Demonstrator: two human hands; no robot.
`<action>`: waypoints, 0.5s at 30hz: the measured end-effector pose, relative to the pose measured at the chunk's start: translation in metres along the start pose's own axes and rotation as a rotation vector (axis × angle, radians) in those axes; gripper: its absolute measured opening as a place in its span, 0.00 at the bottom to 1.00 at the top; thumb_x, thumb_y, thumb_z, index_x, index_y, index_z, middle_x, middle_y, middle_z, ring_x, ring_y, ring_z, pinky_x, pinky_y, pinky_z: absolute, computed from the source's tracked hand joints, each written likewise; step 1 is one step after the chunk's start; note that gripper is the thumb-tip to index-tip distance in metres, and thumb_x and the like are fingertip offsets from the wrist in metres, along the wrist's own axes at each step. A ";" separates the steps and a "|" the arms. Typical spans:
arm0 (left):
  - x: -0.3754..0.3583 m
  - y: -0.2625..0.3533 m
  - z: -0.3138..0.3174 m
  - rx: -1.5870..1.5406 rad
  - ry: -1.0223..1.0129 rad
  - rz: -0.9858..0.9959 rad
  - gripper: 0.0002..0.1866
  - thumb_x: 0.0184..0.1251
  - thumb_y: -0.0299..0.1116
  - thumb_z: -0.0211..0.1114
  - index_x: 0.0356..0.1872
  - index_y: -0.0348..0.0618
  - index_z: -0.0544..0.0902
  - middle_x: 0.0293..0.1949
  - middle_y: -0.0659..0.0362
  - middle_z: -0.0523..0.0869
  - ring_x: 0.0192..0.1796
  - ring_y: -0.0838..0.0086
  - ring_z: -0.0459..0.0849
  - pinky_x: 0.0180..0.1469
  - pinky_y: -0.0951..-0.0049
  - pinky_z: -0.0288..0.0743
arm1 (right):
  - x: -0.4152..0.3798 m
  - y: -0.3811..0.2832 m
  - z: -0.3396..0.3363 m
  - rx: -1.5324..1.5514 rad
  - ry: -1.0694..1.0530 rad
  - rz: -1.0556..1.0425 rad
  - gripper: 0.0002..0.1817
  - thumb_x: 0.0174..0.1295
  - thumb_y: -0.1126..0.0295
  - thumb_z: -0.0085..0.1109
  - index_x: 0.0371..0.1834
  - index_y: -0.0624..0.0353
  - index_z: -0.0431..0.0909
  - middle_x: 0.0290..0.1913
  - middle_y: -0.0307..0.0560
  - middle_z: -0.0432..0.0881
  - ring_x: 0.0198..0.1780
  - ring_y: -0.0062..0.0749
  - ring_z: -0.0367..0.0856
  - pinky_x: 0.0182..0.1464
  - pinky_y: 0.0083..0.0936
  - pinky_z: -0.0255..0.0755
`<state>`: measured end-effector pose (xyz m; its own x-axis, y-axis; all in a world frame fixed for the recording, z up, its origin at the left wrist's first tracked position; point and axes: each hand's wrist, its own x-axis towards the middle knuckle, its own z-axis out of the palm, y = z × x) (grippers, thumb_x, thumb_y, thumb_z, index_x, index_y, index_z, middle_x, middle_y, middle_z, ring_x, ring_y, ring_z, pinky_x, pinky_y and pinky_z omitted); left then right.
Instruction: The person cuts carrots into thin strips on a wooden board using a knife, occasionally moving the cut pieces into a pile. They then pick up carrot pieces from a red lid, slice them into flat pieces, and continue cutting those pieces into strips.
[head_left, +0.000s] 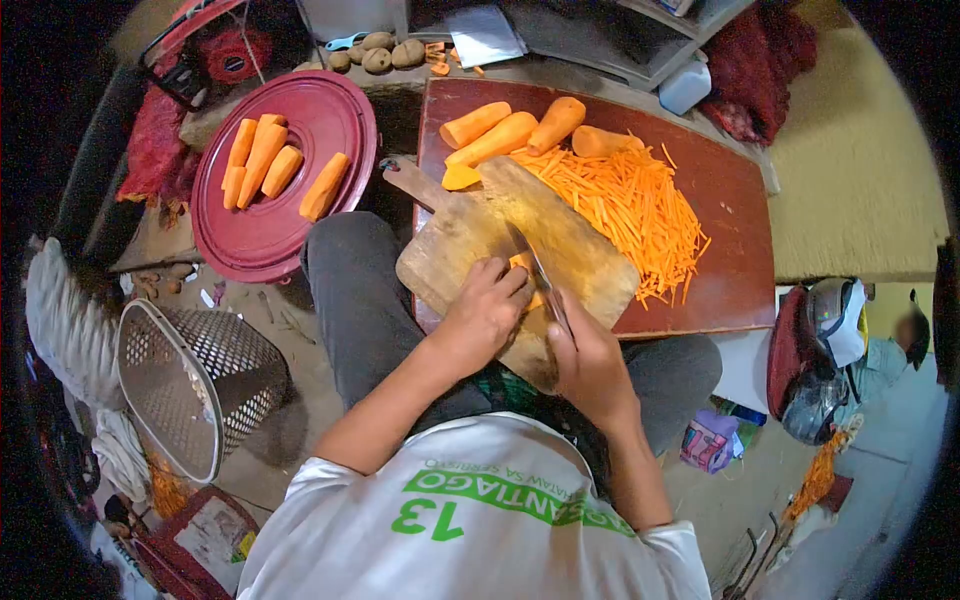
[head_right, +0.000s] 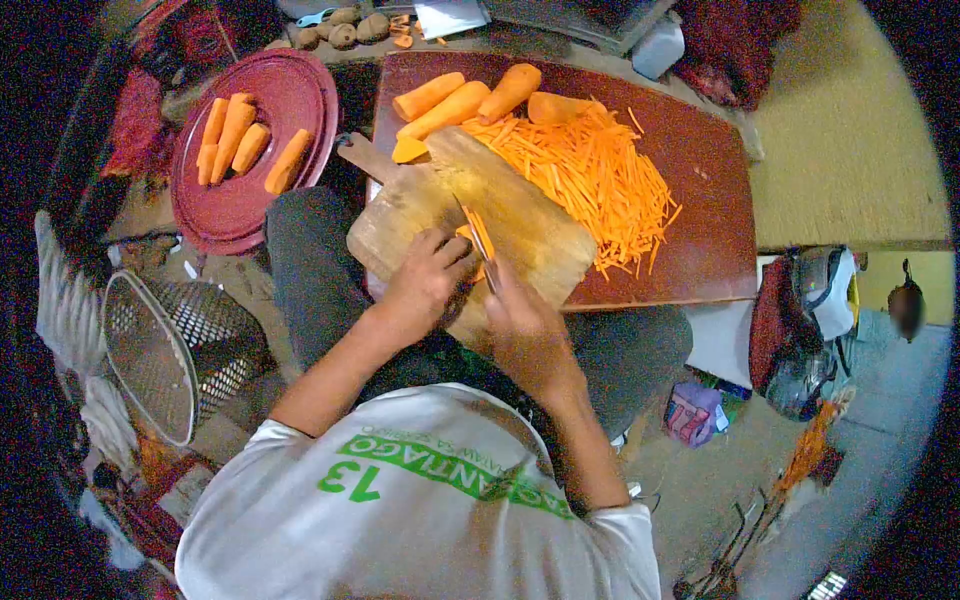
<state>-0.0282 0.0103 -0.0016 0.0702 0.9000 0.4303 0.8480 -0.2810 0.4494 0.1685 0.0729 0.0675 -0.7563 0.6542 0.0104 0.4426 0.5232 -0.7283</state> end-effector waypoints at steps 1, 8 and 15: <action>0.000 -0.001 0.001 0.005 0.034 0.016 0.15 0.59 0.26 0.69 0.47 0.32 0.91 0.51 0.50 0.84 0.57 0.52 0.79 0.64 0.54 0.74 | -0.003 -0.010 -0.005 -0.004 -0.055 0.130 0.26 0.80 0.73 0.52 0.79 0.67 0.67 0.59 0.77 0.82 0.62 0.73 0.83 0.63 0.48 0.78; -0.001 0.000 0.000 -0.019 -0.053 -0.002 0.12 0.57 0.26 0.70 0.42 0.33 0.91 0.49 0.50 0.84 0.55 0.53 0.80 0.65 0.51 0.73 | -0.006 -0.017 0.006 -0.006 -0.039 0.195 0.25 0.81 0.72 0.50 0.78 0.66 0.69 0.59 0.75 0.83 0.61 0.72 0.84 0.63 0.48 0.78; -0.009 -0.004 -0.004 -0.018 -0.067 -0.051 0.19 0.56 0.30 0.71 0.51 0.41 0.90 0.50 0.51 0.83 0.58 0.52 0.80 0.73 0.46 0.68 | -0.019 -0.030 -0.011 0.042 -0.087 0.279 0.25 0.80 0.72 0.51 0.78 0.67 0.69 0.60 0.74 0.84 0.64 0.72 0.83 0.63 0.48 0.78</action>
<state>-0.0341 0.0019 -0.0044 0.0630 0.9333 0.3534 0.8419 -0.2399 0.4834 0.1743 0.0508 0.0969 -0.6473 0.7195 -0.2518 0.6205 0.3054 -0.7223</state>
